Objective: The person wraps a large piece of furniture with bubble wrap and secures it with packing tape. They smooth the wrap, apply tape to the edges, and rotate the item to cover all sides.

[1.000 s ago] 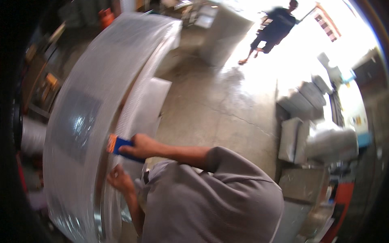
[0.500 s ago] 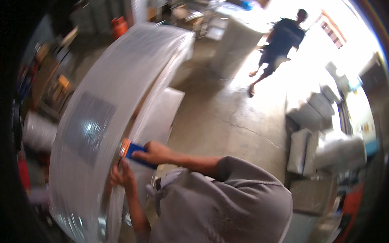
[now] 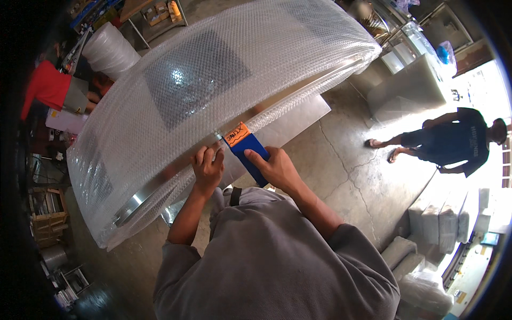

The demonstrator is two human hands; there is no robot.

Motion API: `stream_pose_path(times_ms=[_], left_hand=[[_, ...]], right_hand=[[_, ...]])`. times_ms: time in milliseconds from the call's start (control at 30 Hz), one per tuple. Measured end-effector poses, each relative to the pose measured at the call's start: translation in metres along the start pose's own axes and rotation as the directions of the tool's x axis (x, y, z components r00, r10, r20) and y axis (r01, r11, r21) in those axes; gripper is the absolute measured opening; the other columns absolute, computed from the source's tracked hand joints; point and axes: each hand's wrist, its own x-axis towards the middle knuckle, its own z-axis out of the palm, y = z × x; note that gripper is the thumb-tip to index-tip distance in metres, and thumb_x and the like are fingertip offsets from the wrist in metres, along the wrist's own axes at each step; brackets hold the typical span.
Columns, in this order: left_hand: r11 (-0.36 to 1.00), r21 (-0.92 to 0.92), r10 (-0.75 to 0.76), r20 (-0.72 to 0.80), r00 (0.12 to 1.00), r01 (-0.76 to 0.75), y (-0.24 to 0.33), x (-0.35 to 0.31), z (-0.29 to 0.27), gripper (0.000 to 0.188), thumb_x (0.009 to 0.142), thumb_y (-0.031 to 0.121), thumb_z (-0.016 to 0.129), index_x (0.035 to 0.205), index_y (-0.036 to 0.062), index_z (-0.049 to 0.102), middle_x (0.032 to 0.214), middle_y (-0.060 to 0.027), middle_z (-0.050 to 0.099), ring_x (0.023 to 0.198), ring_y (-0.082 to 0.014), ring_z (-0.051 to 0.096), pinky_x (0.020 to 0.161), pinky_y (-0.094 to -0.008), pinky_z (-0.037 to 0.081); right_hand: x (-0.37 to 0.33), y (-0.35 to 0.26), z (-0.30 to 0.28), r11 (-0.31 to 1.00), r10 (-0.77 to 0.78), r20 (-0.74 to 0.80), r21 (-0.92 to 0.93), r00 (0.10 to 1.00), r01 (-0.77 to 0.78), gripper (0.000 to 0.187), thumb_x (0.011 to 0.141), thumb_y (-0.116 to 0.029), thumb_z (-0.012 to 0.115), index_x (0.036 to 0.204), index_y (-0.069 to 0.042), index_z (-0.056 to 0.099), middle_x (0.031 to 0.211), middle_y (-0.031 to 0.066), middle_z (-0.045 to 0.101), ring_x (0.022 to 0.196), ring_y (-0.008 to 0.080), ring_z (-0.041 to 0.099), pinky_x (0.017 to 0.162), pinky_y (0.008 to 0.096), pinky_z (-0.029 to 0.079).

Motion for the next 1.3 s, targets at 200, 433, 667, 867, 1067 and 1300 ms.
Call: stream_pose_path(times_ms=[200, 433, 667, 867, 1067, 1300], left_hand=[[0.998, 0.000, 0.060, 0.042, 0.997, -0.060, -0.003, 0.001, -0.004, 0.007, 0.088, 0.014, 0.071, 0.093, 0.0173, 0.066, 0.106, 0.0075, 0.067, 0.110, -0.0179, 0.056, 0.088, -0.0366, 0.039], [0.976, 0.217, 0.008, 0.085, 0.996, -0.026, 0.008, 0.004, 0.005, 0.022, 0.092, 0.014, 0.068, 0.113, 0.0169, 0.072, 0.099, 0.0046, 0.064, 0.108, -0.0183, 0.056, 0.087, -0.0399, 0.032], [0.976, 0.219, 0.007, 0.013, 1.000, -0.009, 0.008, -0.002, 0.012, 0.016, 0.094, 0.019, 0.068, 0.108, 0.0201, 0.076, 0.104, 0.0071, 0.062, 0.110, -0.0180, 0.054, 0.091, -0.0435, 0.032], [0.990, 0.016, -0.142, 0.007, 0.990, 0.142, 0.012, 0.001, 0.013, 0.007, 0.092, 0.011, 0.069, 0.096, 0.0164, 0.071, 0.117, 0.0003, 0.060, 0.127, -0.0232, 0.053, 0.101, -0.0462, 0.039], [0.976, -0.123, -0.173, 0.058, 0.983, 0.179, 0.010, 0.020, 0.009, 0.005, 0.092, 0.007, 0.069, 0.088, 0.0074, 0.066, 0.137, -0.0073, 0.058, 0.149, -0.0355, 0.041, 0.115, -0.0579, 0.035], [0.978, -0.116, -0.160, 0.095, 0.983, 0.170, 0.004, 0.032, -0.002, 0.006, 0.094, 0.010, 0.070, 0.093, 0.0039, 0.070, 0.152, -0.0139, 0.052, 0.148, -0.0399, 0.042, 0.119, -0.0605, 0.032]], right_hand=[[0.000, 0.010, 0.007, 1.000, 0.007, -0.028, -0.010, 1.000, -0.007, 0.070, 0.096, -0.058, 0.067, 0.091, 0.012, 0.070, 0.068, 0.0151, 0.067, 0.063, 0.0193, 0.067, 0.059, 0.0367, 0.053], [0.009, 0.023, 0.011, 0.999, -0.029, -0.036, -0.034, 0.999, 0.028, 0.068, 0.096, -0.056, 0.068, 0.093, 0.012, 0.070, 0.070, 0.0158, 0.068, 0.064, 0.0188, 0.067, 0.060, 0.0372, 0.053], [0.009, 0.037, 0.019, 0.999, -0.033, -0.069, 0.024, 0.997, 0.035, 0.068, 0.096, -0.056, 0.069, 0.092, 0.012, 0.070, 0.069, 0.0168, 0.068, 0.064, 0.0196, 0.067, 0.061, 0.0386, 0.053], [0.017, 0.042, 0.017, 0.999, -0.047, -0.080, -0.018, 0.996, 0.046, 0.065, 0.096, -0.054, 0.070, 0.085, 0.011, 0.069, 0.066, 0.0185, 0.065, 0.063, 0.0209, 0.066, 0.060, 0.0394, 0.052], [0.011, 0.044, 0.016, 0.998, -0.063, -0.101, -0.025, 0.993, 0.061, 0.063, 0.095, -0.052, 0.070, 0.085, 0.010, 0.069, 0.065, 0.0199, 0.065, 0.062, 0.0232, 0.066, 0.060, 0.0408, 0.052], [0.007, 0.041, 0.014, 0.998, -0.056, -0.101, -0.045, 0.993, 0.052, 0.062, 0.095, -0.051, 0.071, 0.086, 0.010, 0.070, 0.067, 0.0203, 0.067, 0.062, 0.0245, 0.068, 0.061, 0.0409, 0.053]])
